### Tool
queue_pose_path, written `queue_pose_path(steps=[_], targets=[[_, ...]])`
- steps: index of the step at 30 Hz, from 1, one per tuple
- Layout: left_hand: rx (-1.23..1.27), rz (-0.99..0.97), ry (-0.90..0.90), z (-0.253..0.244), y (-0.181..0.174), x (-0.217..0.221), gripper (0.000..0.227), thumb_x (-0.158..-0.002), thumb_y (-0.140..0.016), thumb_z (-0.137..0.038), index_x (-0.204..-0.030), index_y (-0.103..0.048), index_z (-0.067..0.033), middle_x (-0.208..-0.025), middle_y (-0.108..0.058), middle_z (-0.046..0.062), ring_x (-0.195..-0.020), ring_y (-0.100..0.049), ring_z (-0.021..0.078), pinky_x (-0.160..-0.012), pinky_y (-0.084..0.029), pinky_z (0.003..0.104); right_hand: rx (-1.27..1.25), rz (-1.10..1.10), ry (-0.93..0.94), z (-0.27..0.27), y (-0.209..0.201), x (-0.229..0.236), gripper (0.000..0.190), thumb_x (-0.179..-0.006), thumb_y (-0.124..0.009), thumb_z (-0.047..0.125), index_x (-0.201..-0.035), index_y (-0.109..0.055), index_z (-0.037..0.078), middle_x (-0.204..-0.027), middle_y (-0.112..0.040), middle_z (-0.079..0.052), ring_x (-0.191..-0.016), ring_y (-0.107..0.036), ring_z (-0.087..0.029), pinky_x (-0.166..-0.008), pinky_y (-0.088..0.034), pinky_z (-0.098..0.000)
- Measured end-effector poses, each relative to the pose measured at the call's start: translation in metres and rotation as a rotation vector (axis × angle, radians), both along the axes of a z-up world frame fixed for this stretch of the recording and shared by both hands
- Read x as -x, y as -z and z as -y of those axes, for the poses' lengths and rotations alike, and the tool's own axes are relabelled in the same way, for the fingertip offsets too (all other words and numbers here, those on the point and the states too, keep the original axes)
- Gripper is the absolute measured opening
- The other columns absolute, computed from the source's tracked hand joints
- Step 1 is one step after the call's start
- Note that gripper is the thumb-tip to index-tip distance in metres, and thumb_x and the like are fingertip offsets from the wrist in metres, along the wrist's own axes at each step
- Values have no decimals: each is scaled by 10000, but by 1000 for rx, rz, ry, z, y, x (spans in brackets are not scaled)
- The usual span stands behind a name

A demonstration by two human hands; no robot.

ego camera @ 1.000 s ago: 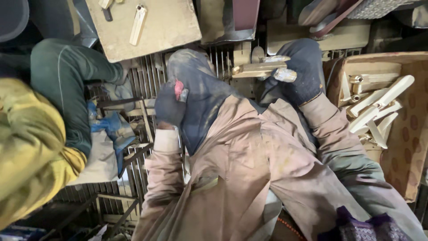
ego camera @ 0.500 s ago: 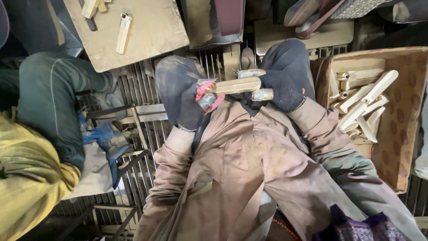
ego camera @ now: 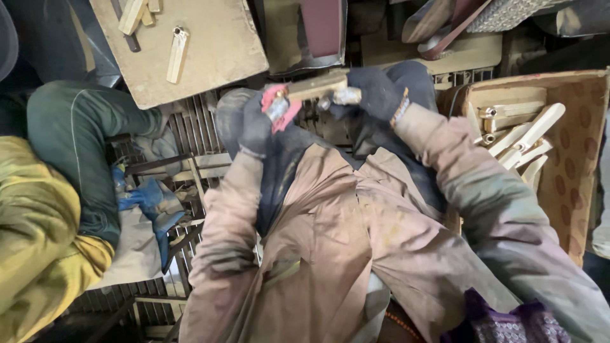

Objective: The person sits on the floor and repeatedly sands small wooden pieces against a belt sander. They pick up each piece, press it against the moving belt, and then place it into a nearby wooden crate.

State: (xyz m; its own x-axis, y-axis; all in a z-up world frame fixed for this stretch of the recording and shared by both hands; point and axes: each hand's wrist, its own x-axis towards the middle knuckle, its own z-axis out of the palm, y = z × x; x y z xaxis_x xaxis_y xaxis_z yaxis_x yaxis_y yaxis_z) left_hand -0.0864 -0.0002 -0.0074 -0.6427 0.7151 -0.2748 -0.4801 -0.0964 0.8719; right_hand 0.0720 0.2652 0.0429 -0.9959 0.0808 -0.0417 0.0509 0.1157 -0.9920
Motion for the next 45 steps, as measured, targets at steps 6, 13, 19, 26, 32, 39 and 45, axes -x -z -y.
queue_pose_path(steps=[6,13,19,26,32,39,45], targets=[[117,42,-88,-31,66,40,197,-984,-681,-73,-1170,-700,-9,-871,-664,16,-597,-542,66,-482,-401,232,549,321,269,10,20,36,284,-983,-714,176,-1162,-716,-44,-949,-744,-125,-775,-706,-206,-713,-599,-344],[128,112,-143,-37,102,48,219,-980,-683,-108,-1176,-683,-10,-857,-701,76,-567,-603,129,-463,-456,270,616,251,331,13,37,54,271,-953,-733,156,-1073,-697,-85,-884,-746,-136,-734,-720,-205,-692,-627,-350],[90,184,-149,-37,129,53,242,-993,-661,-92,-1218,-659,-5,-899,-724,96,-613,-652,149,-501,-493,277,494,233,341,11,52,55,239,-990,-730,132,-1042,-722,-102,-848,-731,-145,-708,-693,-191,-662,-581,-320],[-23,153,-124,-45,149,52,233,-1024,-660,-65,-1249,-679,-7,-782,-637,77,-497,-546,112,-423,-440,261,499,209,371,8,56,52,237,-987,-728,134,-1053,-721,-93,-865,-735,-138,-726,-697,-187,-675,-582,-315],[13,308,-190,-58,127,42,269,-986,-632,-54,-1246,-623,11,-943,-710,116,-672,-715,198,-533,-543,310,499,215,395,4,59,47,236,-985,-727,137,-1063,-721,-86,-880,-738,-132,-741,-700,-183,-686,-583,-312],[94,103,-170,-68,149,38,260,-981,-627,-25,-1233,-673,21,-804,-627,50,-552,-557,101,-453,-436,255,493,203,411,-2,61,37,235,-982,-726,139,-1074,-720,-77,-898,-741,-125,-759,-704,-179,-698,-584,-308],[24,100,-166,-82,157,30,316,-940,-610,31,-1251,-663,52,-848,-633,52,-589,-557,93,-480,-425,253,481,194,426,-9,57,31,236,-980,-725,142,-1083,-719,-70,-913,-744,-119,-775,-708,-176,-709,-586,-304]])
